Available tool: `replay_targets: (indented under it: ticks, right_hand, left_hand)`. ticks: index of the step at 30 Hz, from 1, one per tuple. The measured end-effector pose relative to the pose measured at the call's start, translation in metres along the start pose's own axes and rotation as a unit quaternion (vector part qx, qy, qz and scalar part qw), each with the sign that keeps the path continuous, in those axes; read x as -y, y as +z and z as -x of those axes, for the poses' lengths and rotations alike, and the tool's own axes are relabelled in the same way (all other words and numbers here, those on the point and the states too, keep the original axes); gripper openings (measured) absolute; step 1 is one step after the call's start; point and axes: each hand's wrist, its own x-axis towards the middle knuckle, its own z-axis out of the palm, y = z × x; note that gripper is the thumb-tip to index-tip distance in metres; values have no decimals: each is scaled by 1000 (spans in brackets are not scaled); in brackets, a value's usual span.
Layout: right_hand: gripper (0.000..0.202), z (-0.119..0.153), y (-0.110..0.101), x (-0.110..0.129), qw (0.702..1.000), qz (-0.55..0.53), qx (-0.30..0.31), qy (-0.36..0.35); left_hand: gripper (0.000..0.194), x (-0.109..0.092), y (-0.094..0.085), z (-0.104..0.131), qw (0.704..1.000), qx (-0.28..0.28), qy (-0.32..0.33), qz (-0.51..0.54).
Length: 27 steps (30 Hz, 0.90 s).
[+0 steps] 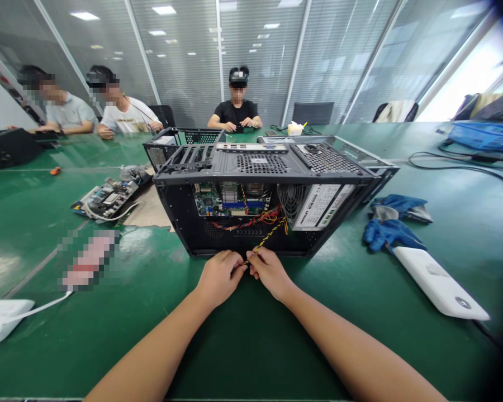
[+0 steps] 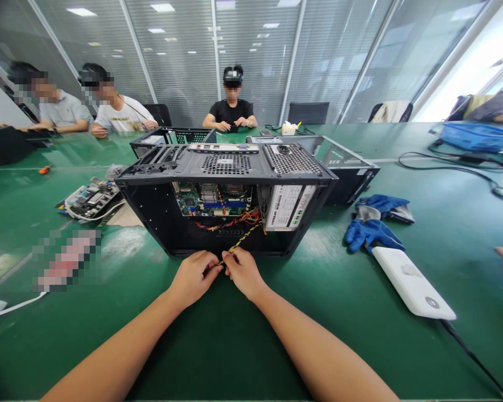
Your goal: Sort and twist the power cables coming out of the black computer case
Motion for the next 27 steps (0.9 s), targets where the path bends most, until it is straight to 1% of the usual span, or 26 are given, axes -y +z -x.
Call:
replay_targets:
  ticks: [4,10,14,18,23,27]
  right_hand:
    - [28,0,0,0,1000,2,3,-4]
    - [29,0,-1,-1,1000,12,6,-5]
    - [30,-1,-1,-2,1000,12,6,-8]
    - [30,-1,-1,-2,1000,10,-1,-4]
    - [30,0,0,-2,1000,8,-2,-4]
    - [31,0,-1,-1,1000,13,0,-9]
  left_hand:
    - [11,0,1,1,1000,-5,2,4]
    - [18,0,0,0,1000,21,4,-11]
    - [20,1,1,-1,999,26,6,-29]
    - [18,2,1,0,1000,24,10,-19]
    - [11,2,1,1,1000,2,6,-11]
    - [8,2,2,0,1000,-3,1,-7]
